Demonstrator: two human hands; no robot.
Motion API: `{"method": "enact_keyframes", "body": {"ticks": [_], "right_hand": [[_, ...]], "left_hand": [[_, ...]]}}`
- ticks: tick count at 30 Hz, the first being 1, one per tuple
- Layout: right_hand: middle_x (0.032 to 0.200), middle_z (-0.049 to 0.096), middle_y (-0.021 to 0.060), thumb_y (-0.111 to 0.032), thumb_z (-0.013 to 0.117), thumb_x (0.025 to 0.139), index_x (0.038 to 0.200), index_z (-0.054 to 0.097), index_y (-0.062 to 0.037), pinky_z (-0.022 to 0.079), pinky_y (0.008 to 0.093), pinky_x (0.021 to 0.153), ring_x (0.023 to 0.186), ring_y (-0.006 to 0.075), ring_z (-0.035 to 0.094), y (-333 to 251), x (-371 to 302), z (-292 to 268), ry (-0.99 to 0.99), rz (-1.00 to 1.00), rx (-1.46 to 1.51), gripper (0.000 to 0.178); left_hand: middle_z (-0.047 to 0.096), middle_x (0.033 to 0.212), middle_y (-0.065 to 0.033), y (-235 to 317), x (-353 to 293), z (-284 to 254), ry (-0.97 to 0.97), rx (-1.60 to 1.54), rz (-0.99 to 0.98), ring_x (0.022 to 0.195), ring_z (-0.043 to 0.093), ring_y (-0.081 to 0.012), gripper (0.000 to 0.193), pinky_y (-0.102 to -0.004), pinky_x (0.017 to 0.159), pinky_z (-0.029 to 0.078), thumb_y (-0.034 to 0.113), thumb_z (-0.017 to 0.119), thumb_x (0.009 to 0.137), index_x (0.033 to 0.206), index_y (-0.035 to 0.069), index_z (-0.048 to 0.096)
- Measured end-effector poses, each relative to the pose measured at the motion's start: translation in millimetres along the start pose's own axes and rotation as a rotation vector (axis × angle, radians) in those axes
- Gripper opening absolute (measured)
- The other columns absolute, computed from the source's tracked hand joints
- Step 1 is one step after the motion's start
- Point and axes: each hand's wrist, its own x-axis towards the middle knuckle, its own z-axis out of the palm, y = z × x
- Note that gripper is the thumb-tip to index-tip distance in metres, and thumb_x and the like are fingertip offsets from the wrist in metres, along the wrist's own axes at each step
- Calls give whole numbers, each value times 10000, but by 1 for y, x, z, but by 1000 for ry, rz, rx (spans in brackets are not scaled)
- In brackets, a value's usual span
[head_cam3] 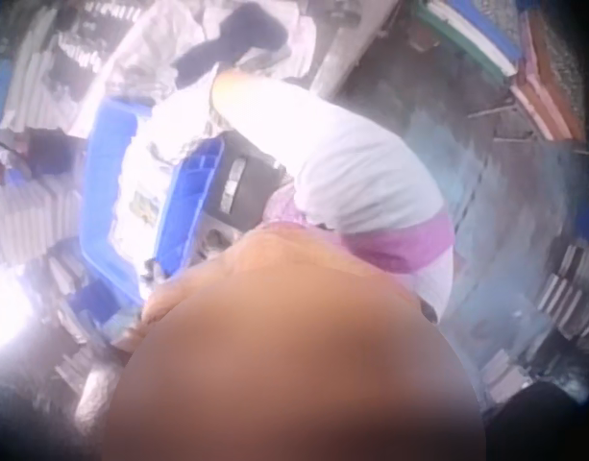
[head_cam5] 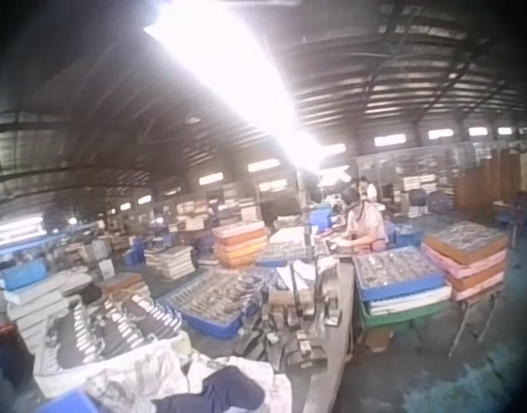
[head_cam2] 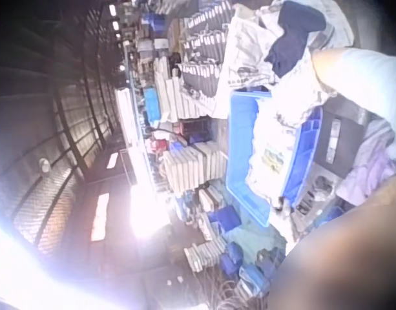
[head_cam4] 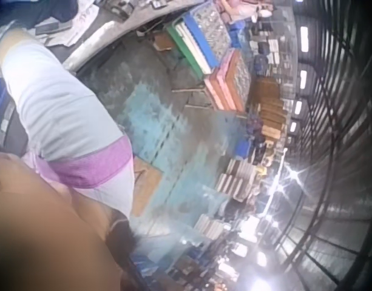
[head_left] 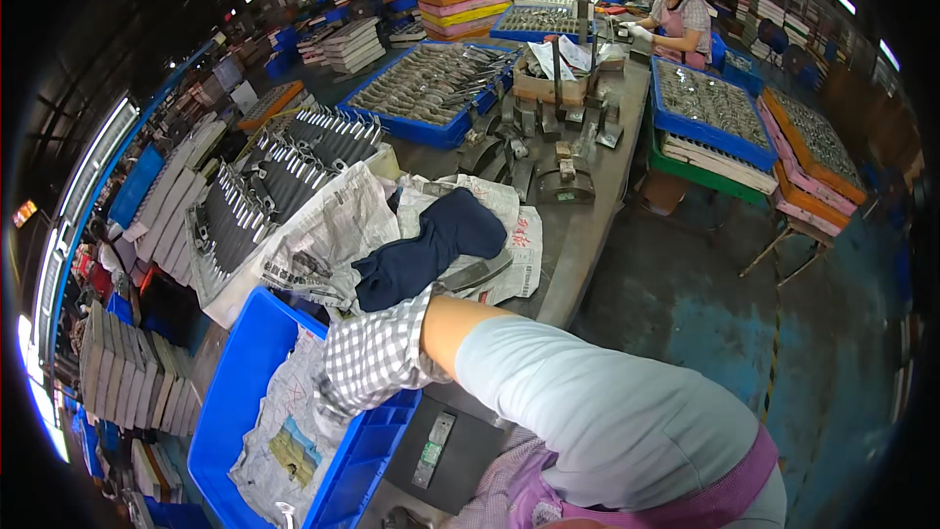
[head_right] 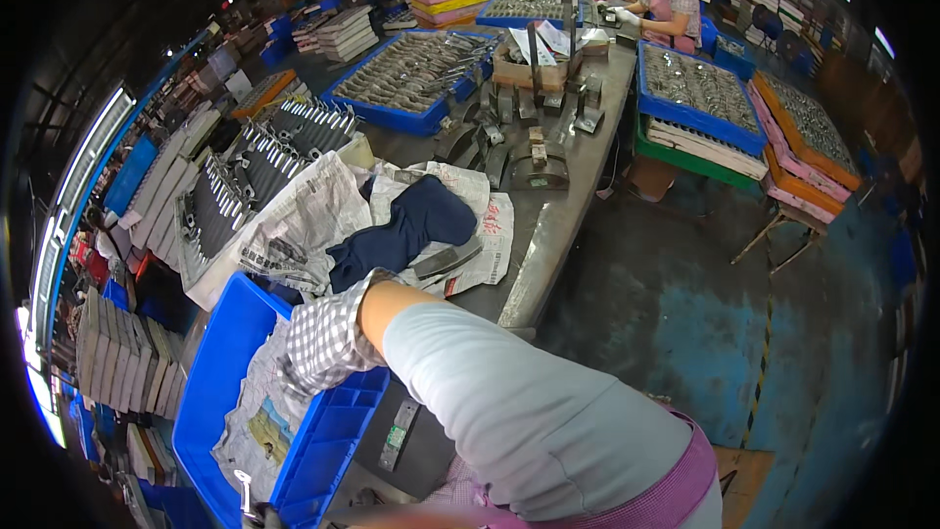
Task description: The person assembles metal parts on a jig using a rubber mallet, then places the assembled components into blue bins.
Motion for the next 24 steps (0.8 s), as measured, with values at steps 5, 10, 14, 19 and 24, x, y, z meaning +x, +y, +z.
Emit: {"method": "enact_keyframes", "body": {"ticks": [5,10,14,19,24], "right_hand": [[761,702,87,-231,675,764,824,745,-109,538,431,557,682,282,691,7,15,32,38,-188,-17,153],[940,746,156,-259,649,883,1072,781,-104,587,432,761,813,317,724,-2,14,-61,163,393,128,277],[821,740,91,-228,558,990,1012,726,-60,539,309,577,610,135,683,23,-74,-96,-318,1263,341,239],[1120,728,265,-217,580,890,1085,768,5,572,450,935,1078,376,724,-4,-140,72,-774,1320,213,350],[1133,738,180,-399,713,855,1301,665,-127,570,462,887,1046,367,712,-38,-141,65,-543,1366,217,525]], "left_hand": [[696,801,-140,-5,-38,69,25,248,584,688,639,-273,321,-395,676,536,129,738,928,1233,47,682],[686,669,-65,0,-78,126,18,-3,-90,595,636,-88,284,-272,577,512,106,826,795,1065,41,768],[639,625,-30,-16,-105,173,30,-165,-275,542,575,-73,266,-298,548,495,102,844,791,1036,35,763],[693,688,-117,-20,-89,222,5,-55,-155,588,695,-239,312,-367,576,548,257,871,789,996,58,749],[731,748,-148,-3,-80,241,17,168,27,666,733,-310,356,-407,597,586,352,882,775,993,98,758]]}}
